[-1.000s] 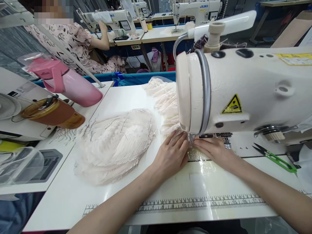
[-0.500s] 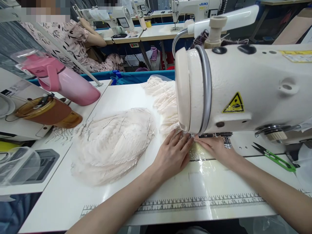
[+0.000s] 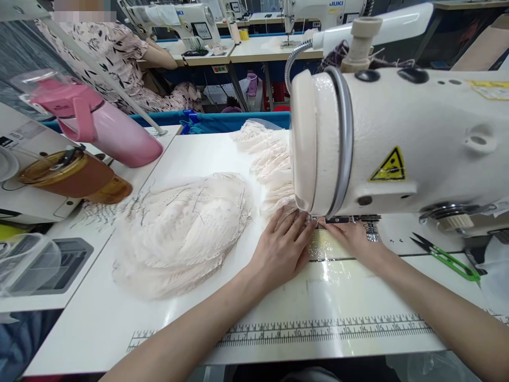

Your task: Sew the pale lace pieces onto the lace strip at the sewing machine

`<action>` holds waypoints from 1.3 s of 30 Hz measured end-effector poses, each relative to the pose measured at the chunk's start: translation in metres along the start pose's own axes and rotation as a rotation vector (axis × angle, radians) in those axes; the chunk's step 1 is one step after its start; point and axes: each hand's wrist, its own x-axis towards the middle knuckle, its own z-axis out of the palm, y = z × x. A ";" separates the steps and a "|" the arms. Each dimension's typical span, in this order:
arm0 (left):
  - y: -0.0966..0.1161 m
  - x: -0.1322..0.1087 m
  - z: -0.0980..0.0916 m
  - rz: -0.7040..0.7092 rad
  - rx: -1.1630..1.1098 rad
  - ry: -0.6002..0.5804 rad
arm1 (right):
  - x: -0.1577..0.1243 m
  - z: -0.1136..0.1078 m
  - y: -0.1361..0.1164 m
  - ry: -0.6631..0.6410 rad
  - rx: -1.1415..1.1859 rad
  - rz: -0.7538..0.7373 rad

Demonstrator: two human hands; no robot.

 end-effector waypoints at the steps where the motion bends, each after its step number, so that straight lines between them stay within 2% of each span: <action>1: 0.000 0.000 0.000 0.012 0.013 0.014 | 0.001 -0.002 -0.002 0.006 -0.020 0.015; 5: 0.003 -0.001 0.003 0.106 0.083 0.096 | 0.007 -0.010 -0.014 0.003 -0.083 0.009; 8: 0.003 -0.001 0.003 0.105 0.095 0.123 | 0.010 -0.013 -0.022 -0.016 -0.106 -0.021; 12: 0.001 0.000 0.002 0.007 0.032 0.046 | 0.010 -0.012 -0.025 -0.087 -0.034 0.007; 15: -0.001 0.001 0.002 -0.005 0.010 0.006 | 0.010 -0.013 -0.025 -0.104 0.021 0.029; 20: -0.001 0.000 0.002 0.000 0.019 0.017 | 0.012 -0.021 -0.030 -0.078 -0.011 0.052; 31: 0.001 0.002 0.001 -0.064 0.012 -0.019 | 0.008 -0.020 -0.030 -0.190 -0.064 0.102; 39: 0.002 0.003 0.000 -0.103 0.021 -0.051 | 0.012 -0.020 -0.031 -0.160 -0.071 0.071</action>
